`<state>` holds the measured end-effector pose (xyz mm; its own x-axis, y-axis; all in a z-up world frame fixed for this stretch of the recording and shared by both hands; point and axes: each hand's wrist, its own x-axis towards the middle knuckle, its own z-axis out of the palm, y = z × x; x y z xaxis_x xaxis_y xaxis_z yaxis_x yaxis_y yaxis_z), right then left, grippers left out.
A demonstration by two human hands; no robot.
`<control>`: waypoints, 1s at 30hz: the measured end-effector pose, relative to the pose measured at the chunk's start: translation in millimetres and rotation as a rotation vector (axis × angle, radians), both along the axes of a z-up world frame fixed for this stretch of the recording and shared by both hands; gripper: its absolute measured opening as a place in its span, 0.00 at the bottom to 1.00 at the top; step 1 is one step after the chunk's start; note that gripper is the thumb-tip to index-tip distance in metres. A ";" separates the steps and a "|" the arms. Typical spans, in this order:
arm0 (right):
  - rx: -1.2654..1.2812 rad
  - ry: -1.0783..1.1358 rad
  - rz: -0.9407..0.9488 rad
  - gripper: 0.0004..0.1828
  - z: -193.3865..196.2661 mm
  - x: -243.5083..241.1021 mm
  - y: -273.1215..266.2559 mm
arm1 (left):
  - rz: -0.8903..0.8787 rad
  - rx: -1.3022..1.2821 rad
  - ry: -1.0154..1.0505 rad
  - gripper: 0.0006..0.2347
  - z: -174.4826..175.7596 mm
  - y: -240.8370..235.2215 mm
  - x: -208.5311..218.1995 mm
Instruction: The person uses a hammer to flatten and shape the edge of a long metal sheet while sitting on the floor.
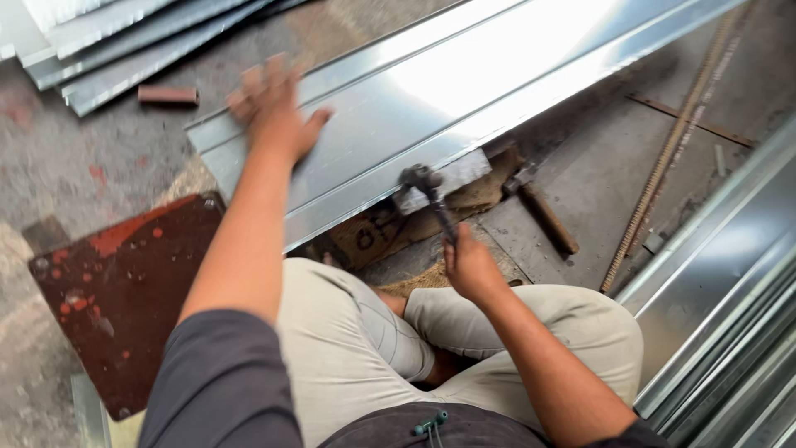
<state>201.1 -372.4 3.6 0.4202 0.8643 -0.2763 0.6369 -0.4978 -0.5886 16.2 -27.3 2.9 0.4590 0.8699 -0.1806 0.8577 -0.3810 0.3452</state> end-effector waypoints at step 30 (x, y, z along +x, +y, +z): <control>0.146 0.153 -0.144 0.17 7.8 18.7 -8.8 | 1.006 0.020 -0.489 0.26 -68.7 -56.3 -85.0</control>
<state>219.8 -381.1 11.4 0.5044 0.8342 -0.2230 0.4638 -0.4795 -0.7449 -68.8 -83.6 -65.7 -0.4377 0.8857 -0.1550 0.5523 0.4008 0.7310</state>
